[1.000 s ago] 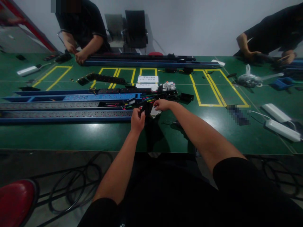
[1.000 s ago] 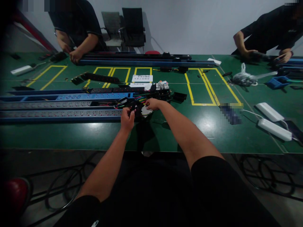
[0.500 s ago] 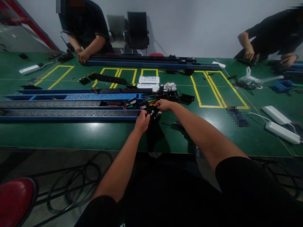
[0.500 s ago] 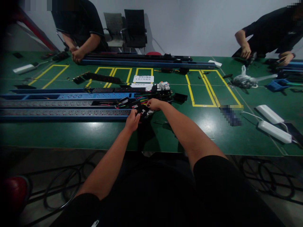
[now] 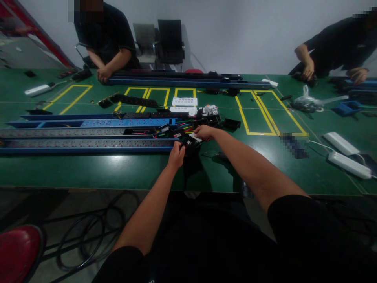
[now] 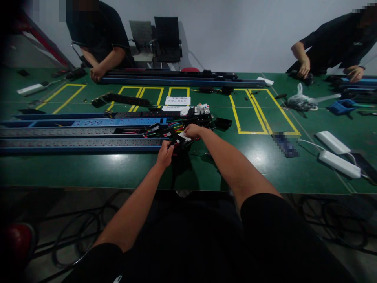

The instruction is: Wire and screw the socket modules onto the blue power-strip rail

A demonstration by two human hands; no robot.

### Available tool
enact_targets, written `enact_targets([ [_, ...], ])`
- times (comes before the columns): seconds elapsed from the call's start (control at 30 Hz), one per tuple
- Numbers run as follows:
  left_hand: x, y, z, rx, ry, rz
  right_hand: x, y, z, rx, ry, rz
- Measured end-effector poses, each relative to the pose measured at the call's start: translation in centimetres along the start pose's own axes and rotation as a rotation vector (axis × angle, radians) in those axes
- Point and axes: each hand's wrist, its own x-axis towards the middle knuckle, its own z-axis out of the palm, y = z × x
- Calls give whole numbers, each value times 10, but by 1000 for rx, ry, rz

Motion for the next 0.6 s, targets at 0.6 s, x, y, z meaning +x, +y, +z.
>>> enact_targets([
  [0.6,0,14,9,-90,249,-29,-12,35,20,401,-155,-94],
])
